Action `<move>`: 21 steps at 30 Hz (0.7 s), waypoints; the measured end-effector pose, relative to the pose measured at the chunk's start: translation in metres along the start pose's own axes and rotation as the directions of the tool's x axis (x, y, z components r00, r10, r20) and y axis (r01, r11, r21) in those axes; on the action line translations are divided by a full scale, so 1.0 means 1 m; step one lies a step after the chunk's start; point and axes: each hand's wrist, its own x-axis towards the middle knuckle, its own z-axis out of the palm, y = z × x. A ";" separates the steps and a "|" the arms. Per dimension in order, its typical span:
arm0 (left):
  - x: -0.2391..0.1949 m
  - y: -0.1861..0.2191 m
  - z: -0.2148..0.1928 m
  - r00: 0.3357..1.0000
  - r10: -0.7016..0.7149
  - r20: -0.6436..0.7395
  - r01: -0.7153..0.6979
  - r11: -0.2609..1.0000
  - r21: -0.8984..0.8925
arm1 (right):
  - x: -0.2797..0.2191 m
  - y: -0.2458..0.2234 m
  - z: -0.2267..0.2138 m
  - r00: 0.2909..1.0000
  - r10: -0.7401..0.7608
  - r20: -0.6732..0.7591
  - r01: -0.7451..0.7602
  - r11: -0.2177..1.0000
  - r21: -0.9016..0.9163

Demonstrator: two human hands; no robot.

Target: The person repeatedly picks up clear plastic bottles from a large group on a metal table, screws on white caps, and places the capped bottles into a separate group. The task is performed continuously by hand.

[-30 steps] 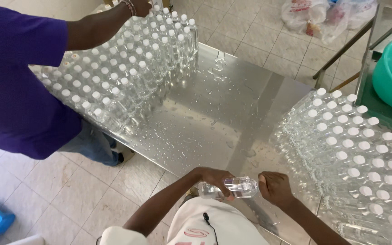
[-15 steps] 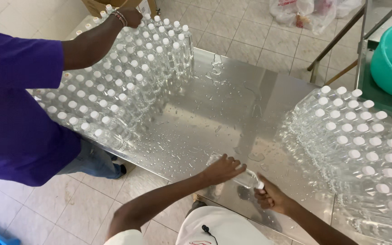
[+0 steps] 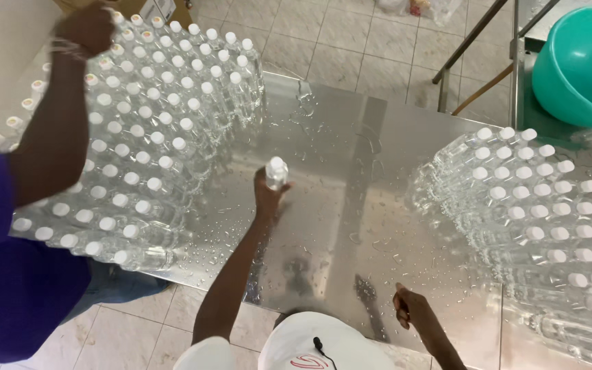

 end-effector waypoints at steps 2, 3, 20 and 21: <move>0.042 -0.005 -0.006 0.993 0.037 -0.116 -0.032 0.999 0.039 | 0.006 0.017 0.010 0.999 -0.025 -0.023 0.025 0.999 0.038; 0.055 -0.010 -0.010 0.994 0.029 -0.106 -0.025 0.999 0.035 | 0.007 0.027 0.014 0.999 -0.014 -0.031 0.016 0.999 0.042; 0.144 -0.061 -0.029 0.881 -0.138 -0.452 0.195 0.977 0.082 | 0.025 0.032 0.056 0.995 -0.007 -0.099 0.002 0.999 -0.052; 0.148 -0.062 -0.027 0.885 -0.142 -0.443 0.198 0.977 0.083 | 0.025 0.032 0.062 0.995 0.001 -0.104 -0.006 0.999 -0.046</move>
